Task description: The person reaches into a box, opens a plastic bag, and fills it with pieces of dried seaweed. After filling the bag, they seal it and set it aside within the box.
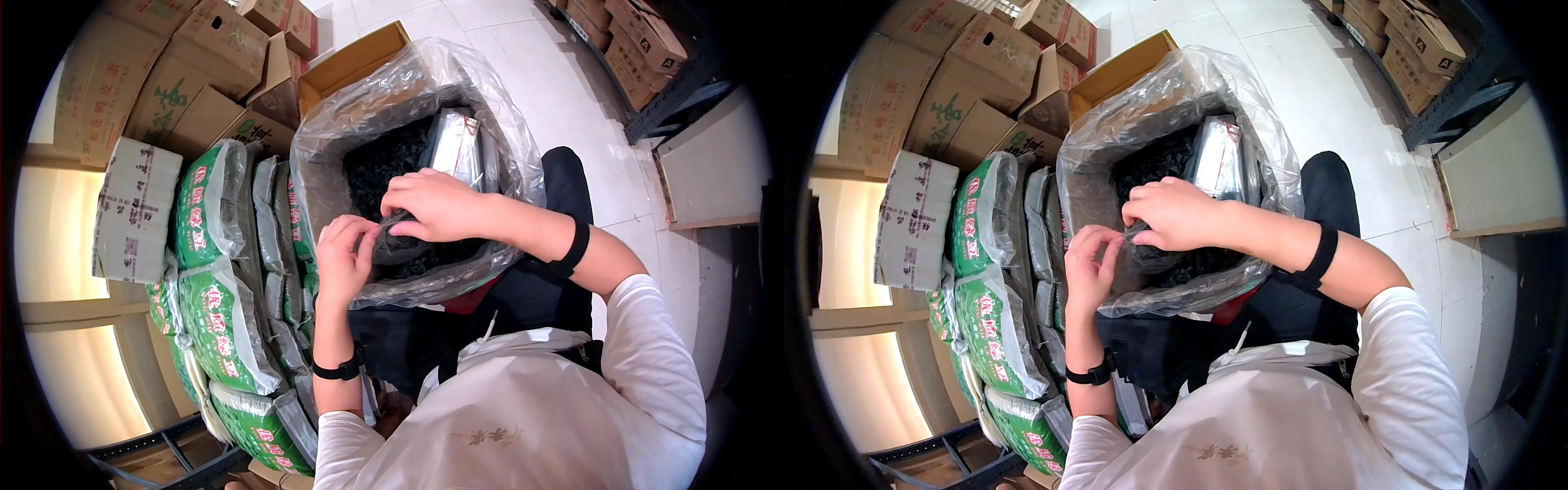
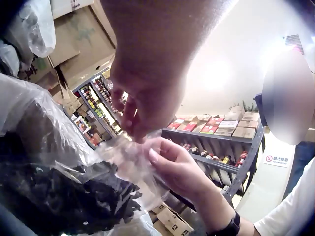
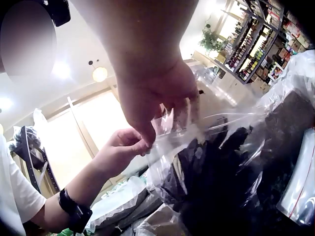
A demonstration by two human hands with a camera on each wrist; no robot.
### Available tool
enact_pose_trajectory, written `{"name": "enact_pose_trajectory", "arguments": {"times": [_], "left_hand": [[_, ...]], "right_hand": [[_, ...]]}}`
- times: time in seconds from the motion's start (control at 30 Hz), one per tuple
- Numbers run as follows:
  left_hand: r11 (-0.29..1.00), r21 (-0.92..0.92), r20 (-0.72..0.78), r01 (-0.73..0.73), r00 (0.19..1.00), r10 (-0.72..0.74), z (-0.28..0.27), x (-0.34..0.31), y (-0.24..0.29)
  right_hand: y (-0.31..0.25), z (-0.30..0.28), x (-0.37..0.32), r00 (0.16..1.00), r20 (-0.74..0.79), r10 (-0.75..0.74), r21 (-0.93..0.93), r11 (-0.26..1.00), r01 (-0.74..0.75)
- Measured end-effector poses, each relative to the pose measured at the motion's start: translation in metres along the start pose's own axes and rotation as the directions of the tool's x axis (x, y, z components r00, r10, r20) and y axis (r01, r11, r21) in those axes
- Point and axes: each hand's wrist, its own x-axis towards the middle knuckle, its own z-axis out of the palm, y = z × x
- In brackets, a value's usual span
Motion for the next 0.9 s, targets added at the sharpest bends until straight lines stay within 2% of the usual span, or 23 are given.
{"name": "enact_pose_trajectory", "arguments": {"times": [0.07,0.13,0.23,0.3,0.4,0.47,0.5,0.6,0.77,0.87,0.9], "left_hand": [[0.999,0.029,-0.003,-0.043,0.999,0.043,0.004,0.0,0.004],[0.999,0.019,-0.039,-0.038,0.998,0.039,0.007,-0.001,0.004],[0.999,-0.031,-0.039,0.031,0.999,-0.032,0.011,-0.004,0.003],[0.999,-0.027,-0.055,0.019,0.998,-0.02,0.012,-0.004,0.002],[1.0,-0.024,-0.073,0.019,0.997,-0.021,0.011,-0.004,0.004],[0.999,-0.024,-0.076,0.03,0.997,-0.032,0.007,-0.003,0.007],[0.997,-0.045,-0.065,0.056,0.996,-0.059,0.004,-0.002,0.009],[0.996,-0.051,-0.044,0.072,0.996,-0.074,0.002,-0.001,0.007],[0.998,0.02,-0.033,0.051,0.998,-0.05,0.005,0.005,0.015],[0.997,0.062,-0.097,0.04,0.995,-0.034,0.008,0.009,0.019],[0.998,0.044,-0.011,0.039,0.999,-0.039,0.008,0.008,0.014]], "right_hand": [[0.0,0.005,0.004,0.997,0.064,-0.037,0.036,0.999,0.034],[0.002,0.01,0.005,0.998,0.042,-0.048,0.015,0.999,0.047],[0.002,0.012,0.005,0.996,0.052,-0.076,-0.082,0.993,0.08],[0.001,0.01,0.005,0.993,0.084,-0.085,-0.152,0.984,0.097],[0.004,0.003,0.003,0.994,0.042,-0.105,-0.045,0.993,0.107],[0.012,-0.002,0.0,0.995,-0.016,-0.099,-0.103,0.99,0.097],[0.016,-0.006,-0.001,0.997,0.01,-0.083,-0.032,0.996,0.083],[0.013,-0.008,0.0,0.995,0.093,-0.023,-0.002,1.0,0.023],[0.012,-0.003,0.002,0.995,0.103,0.011,-0.074,0.997,-0.003],[0.009,-0.004,0.004,0.99,0.143,-0.003,-0.072,0.997,0.013],[0.005,-0.004,0.003,0.992,0.127,0.004,-0.057,0.998,0.003]]}}
